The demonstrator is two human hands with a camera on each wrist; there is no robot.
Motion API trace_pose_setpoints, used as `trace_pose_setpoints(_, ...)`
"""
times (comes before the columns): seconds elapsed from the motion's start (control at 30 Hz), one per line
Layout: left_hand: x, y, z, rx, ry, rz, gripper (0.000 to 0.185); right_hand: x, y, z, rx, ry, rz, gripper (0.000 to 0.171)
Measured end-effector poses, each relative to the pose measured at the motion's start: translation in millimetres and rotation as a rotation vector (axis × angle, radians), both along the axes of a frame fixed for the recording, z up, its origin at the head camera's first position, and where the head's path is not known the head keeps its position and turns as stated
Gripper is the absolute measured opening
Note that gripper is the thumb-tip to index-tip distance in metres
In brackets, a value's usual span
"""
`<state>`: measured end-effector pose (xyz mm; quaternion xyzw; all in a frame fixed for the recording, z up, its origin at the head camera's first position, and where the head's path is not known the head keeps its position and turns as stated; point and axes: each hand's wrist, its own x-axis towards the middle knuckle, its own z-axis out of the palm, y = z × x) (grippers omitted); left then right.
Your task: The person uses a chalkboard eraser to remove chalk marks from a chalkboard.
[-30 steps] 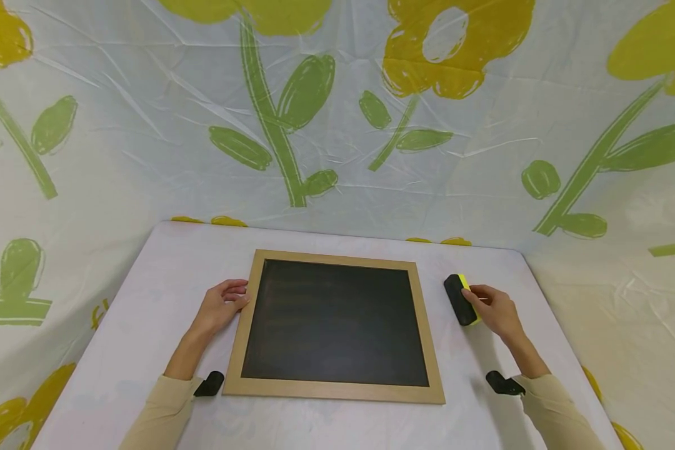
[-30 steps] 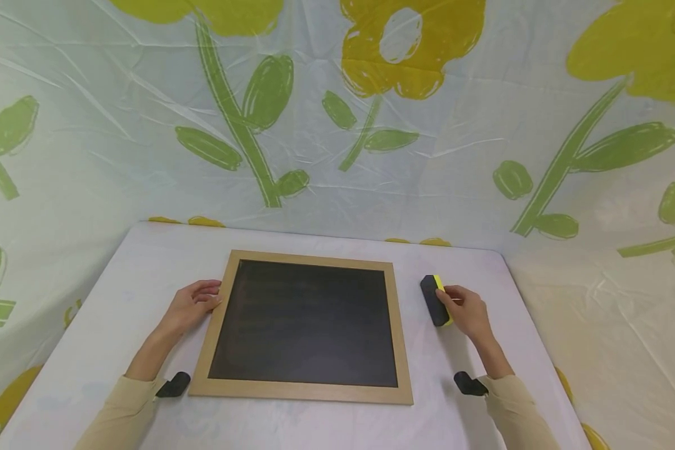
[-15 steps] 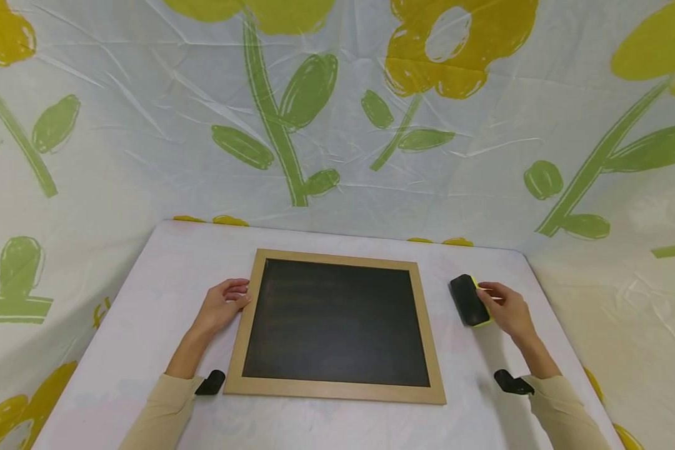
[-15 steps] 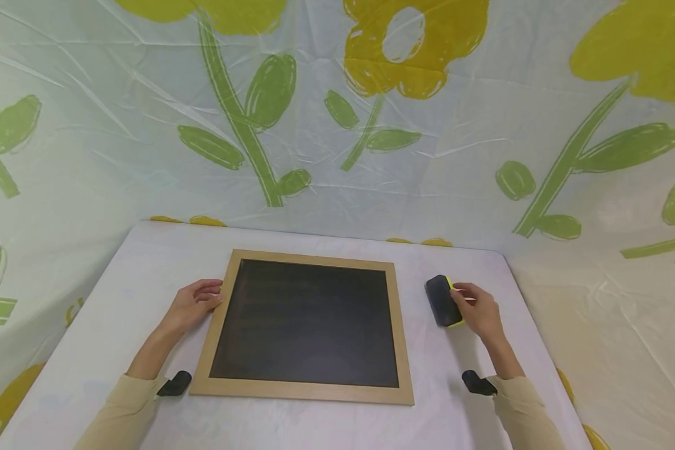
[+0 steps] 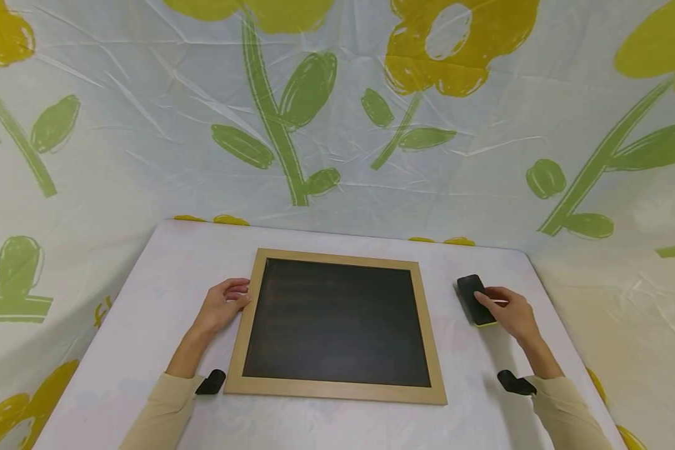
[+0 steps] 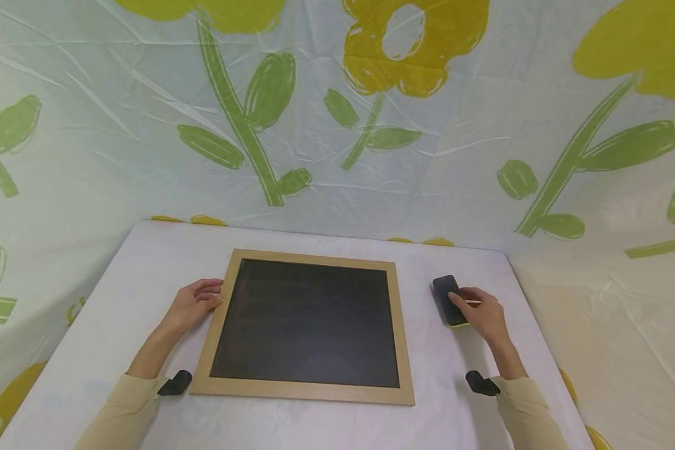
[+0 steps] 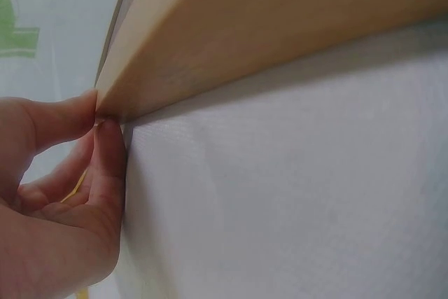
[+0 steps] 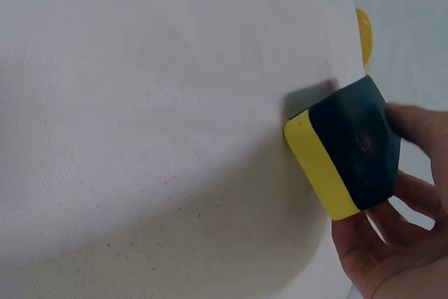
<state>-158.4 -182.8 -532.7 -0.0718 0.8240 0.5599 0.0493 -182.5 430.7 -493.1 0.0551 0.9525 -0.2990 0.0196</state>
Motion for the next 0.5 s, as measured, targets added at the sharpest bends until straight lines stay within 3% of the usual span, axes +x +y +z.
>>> trace_pose_setpoints(0.5,-0.1,0.6,2.0,0.008,-0.026,0.011,0.041,2.3,-1.6,-2.1,0.026,-0.035,-0.008,0.058)
